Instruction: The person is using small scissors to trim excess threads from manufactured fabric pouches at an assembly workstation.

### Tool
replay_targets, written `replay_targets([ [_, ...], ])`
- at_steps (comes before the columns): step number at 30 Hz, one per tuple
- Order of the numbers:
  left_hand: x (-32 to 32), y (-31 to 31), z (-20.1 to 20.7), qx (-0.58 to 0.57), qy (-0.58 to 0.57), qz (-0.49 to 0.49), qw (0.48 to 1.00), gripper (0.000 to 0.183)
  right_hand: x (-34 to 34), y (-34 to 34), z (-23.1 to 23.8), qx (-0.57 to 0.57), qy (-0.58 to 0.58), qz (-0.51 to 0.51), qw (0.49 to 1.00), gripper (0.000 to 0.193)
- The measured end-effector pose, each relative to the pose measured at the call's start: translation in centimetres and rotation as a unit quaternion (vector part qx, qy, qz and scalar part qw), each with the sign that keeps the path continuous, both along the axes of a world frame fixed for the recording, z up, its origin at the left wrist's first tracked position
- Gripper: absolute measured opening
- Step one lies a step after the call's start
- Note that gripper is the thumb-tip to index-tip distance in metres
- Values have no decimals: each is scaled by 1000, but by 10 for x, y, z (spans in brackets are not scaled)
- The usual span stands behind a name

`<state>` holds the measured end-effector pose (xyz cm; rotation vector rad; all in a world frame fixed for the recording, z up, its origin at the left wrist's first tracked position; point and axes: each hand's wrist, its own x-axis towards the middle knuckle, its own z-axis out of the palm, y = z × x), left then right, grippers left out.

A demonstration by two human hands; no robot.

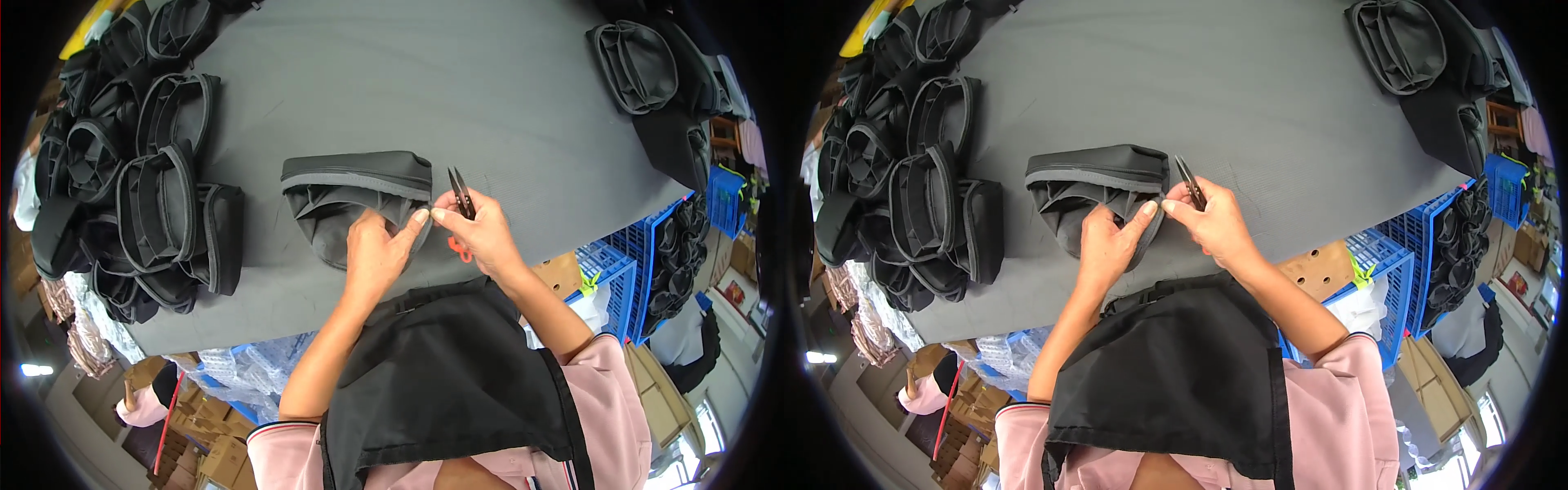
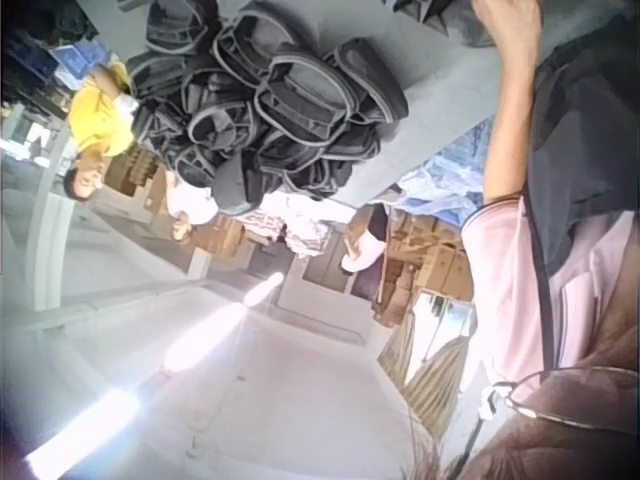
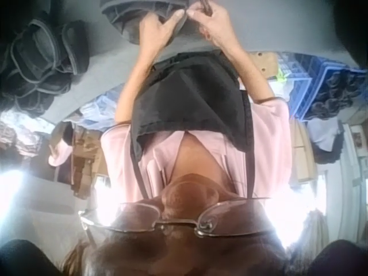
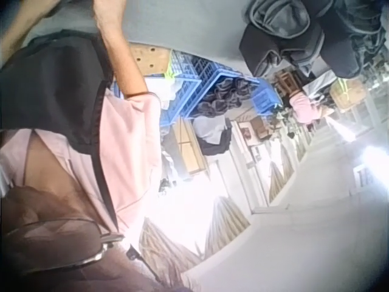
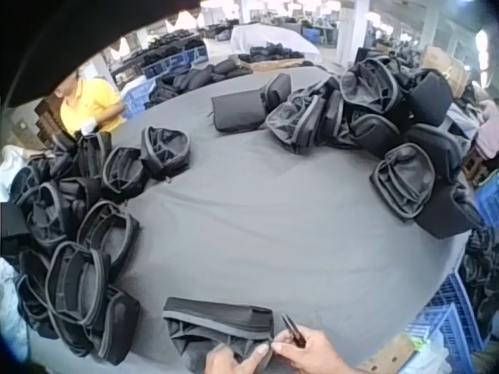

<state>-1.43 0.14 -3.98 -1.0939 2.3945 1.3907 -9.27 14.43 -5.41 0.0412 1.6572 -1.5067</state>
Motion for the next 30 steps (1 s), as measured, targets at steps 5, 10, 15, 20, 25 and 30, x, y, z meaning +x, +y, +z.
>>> replay_targets([
  [5, -6, -9, 11, 32, -65, -90, 993, 56, 0, -10, 2, -77, -99, -100, 987, 11],
  [10, -16, -6, 16, -6, -78, -52, 996, 49, -7, -7, -10, -149, -116, -78, 979, 10],
  [15, -19, 0, 13, 5, 56, 0, 998, 44, 1, -4, 5, -15, 67, -29, 997, 15],
  [20, -14, -3, -2, -28, 17, -7, 999, 40, -4, 7, 33, 118, 370, 77, 918, 22],
  [25, -20, 2, 7, 34, 43, 32, 998, 45, -19, 11, 35, 149, 387, 146, 898, 21],
  [30, -16, 1, 5, 3, 13, 12, 1000, 43, -27, 13, 31, 97, 350, 138, 921, 19],
])
